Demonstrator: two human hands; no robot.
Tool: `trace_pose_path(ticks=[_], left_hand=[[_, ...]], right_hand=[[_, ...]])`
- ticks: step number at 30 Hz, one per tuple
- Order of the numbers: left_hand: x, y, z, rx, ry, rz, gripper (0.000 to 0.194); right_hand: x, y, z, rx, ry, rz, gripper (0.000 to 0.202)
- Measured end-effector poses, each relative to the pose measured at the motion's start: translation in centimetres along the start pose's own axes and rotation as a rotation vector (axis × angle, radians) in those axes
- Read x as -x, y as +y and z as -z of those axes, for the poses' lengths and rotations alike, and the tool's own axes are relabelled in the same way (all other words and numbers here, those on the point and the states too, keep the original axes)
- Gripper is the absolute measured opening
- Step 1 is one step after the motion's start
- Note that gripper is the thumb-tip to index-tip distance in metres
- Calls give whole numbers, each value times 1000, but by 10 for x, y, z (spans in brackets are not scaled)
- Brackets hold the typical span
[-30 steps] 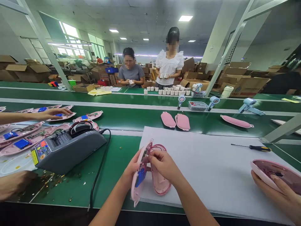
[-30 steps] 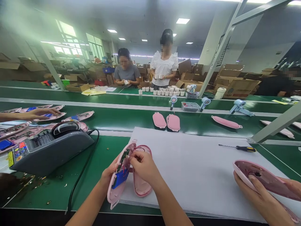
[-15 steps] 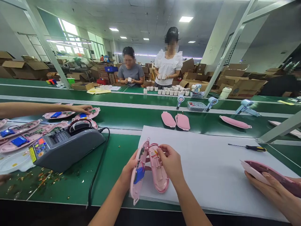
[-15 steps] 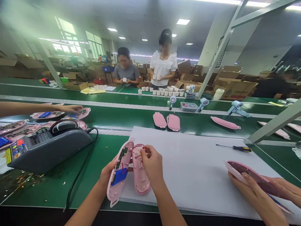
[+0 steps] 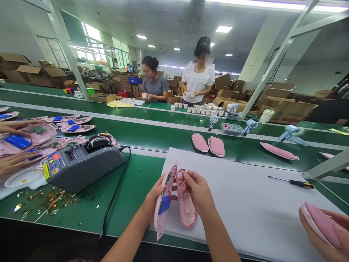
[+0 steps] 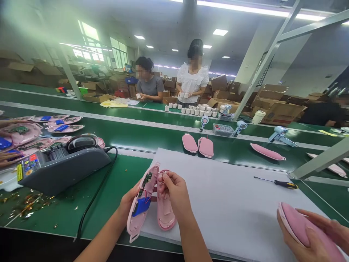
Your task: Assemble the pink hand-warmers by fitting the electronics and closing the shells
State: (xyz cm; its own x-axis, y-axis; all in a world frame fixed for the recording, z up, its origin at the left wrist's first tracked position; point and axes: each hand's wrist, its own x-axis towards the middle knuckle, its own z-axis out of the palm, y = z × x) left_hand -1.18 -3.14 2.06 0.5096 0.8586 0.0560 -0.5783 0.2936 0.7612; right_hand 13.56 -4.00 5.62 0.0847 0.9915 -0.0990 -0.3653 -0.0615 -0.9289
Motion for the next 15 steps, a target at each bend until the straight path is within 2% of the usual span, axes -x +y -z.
trace_pose_path(ticks=[2, 5, 10, 15], left_hand=[[0, -1, 0, 15, 3, -15, 70], [-1, -2, 1, 59, -38, -49, 67], [-1, -3, 4, 93, -98, -51, 66], [-2, -5, 8, 74, -72, -33, 65]], right_hand=[[-1, -4, 0, -16, -49, -67, 38], [-3, -8, 0, 114, -98, -140, 35], [-6, -12, -6, 392, -193, -167, 22], [-6, -17, -15, 518, -217, -179, 13]])
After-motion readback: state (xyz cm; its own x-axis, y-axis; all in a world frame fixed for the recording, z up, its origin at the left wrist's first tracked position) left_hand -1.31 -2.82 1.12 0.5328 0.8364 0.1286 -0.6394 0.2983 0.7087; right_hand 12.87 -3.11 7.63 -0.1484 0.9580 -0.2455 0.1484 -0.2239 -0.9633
